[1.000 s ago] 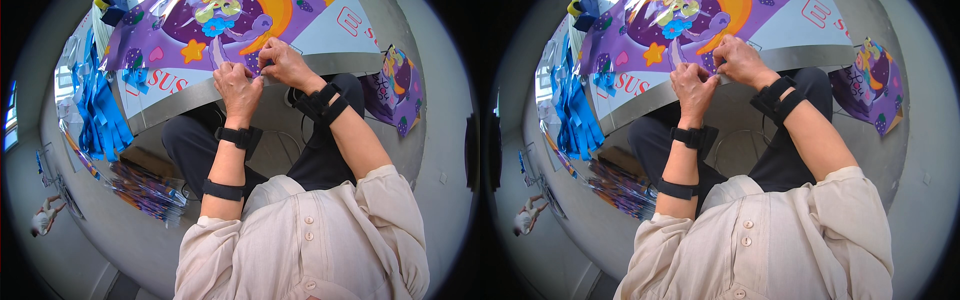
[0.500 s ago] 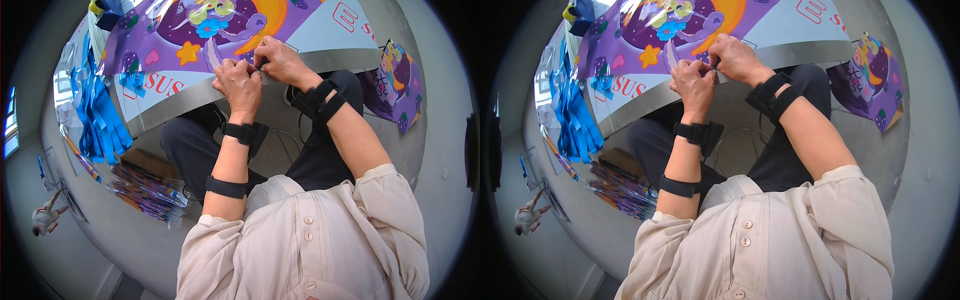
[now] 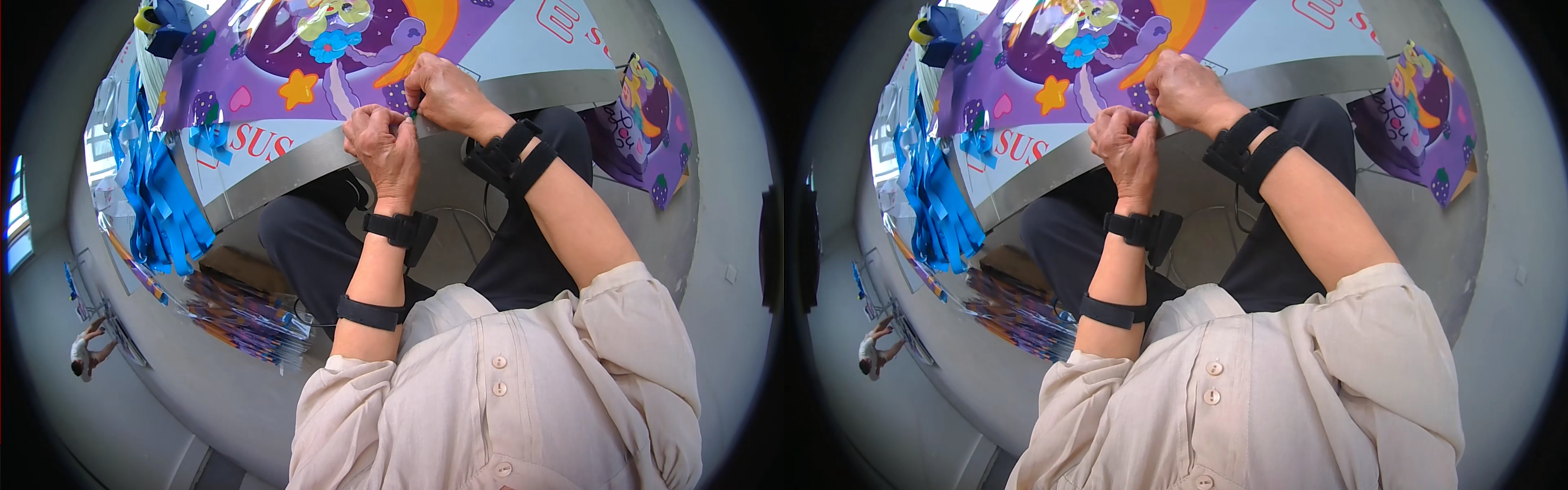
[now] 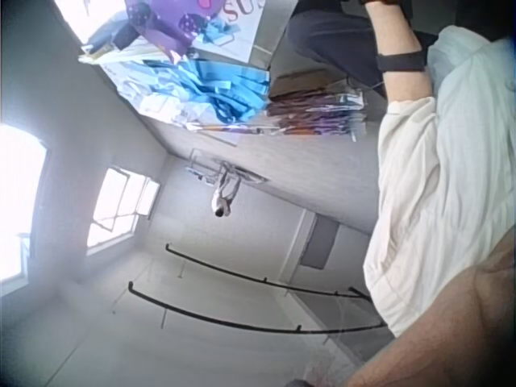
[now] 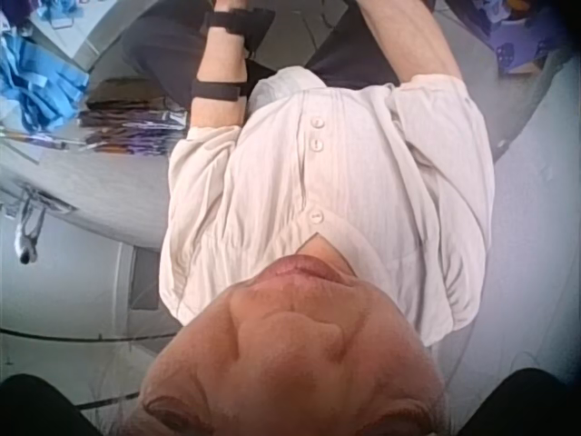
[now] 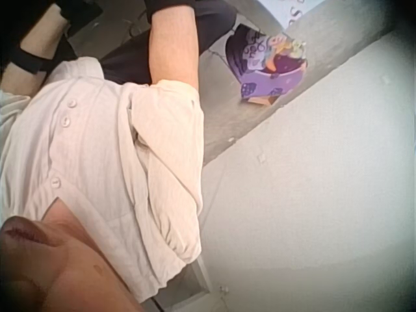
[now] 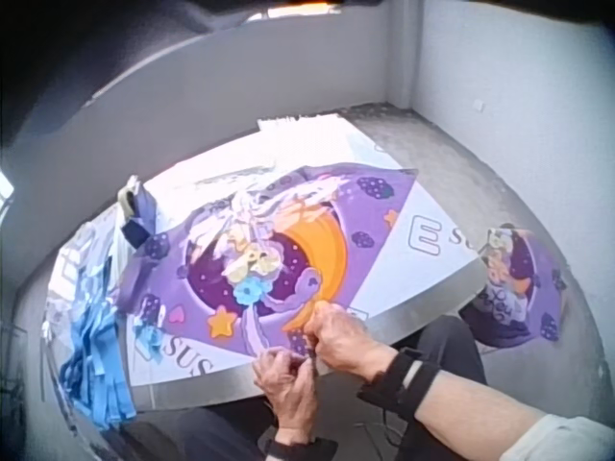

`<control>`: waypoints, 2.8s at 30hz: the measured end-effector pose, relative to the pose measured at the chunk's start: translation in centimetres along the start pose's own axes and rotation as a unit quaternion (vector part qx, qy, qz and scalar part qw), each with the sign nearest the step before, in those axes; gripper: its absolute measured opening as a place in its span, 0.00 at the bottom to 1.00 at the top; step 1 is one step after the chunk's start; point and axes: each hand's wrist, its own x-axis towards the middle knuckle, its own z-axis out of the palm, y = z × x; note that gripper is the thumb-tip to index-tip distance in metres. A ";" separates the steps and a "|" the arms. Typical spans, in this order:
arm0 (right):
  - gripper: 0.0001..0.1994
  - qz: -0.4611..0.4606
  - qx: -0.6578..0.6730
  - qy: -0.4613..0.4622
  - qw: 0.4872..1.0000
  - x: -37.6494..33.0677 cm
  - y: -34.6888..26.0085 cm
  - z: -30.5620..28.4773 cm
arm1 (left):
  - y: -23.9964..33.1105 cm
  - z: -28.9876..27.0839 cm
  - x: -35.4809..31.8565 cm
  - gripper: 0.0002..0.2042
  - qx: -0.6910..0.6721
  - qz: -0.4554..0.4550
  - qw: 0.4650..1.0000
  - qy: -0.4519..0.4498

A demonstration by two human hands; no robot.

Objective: The recorder is assembling a colorful kite by attaching support rods and securing them with tape.

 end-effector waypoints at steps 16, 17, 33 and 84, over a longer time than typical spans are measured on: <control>0.04 0.092 -0.084 -0.025 0.992 -0.6 -1.8 0.9 | -1.4 -2.0 3.3 0.04 -0.033 -0.016 0.995 -0.091; 0.04 0.099 -0.073 -0.004 0.992 -0.8 -1.8 1.1 | -1.4 -2.1 4.2 0.06 -0.015 -0.040 0.990 -0.137; 0.04 -0.114 0.010 -0.007 0.993 -2.8 -0.8 0.3 | -0.9 -2.2 6.6 0.13 0.144 -0.001 0.968 -0.207; 0.11 -0.092 0.051 -0.088 0.991 0.7 0.4 -0.8 | -1.5 -2.8 7.0 0.21 0.107 0.024 0.952 -0.284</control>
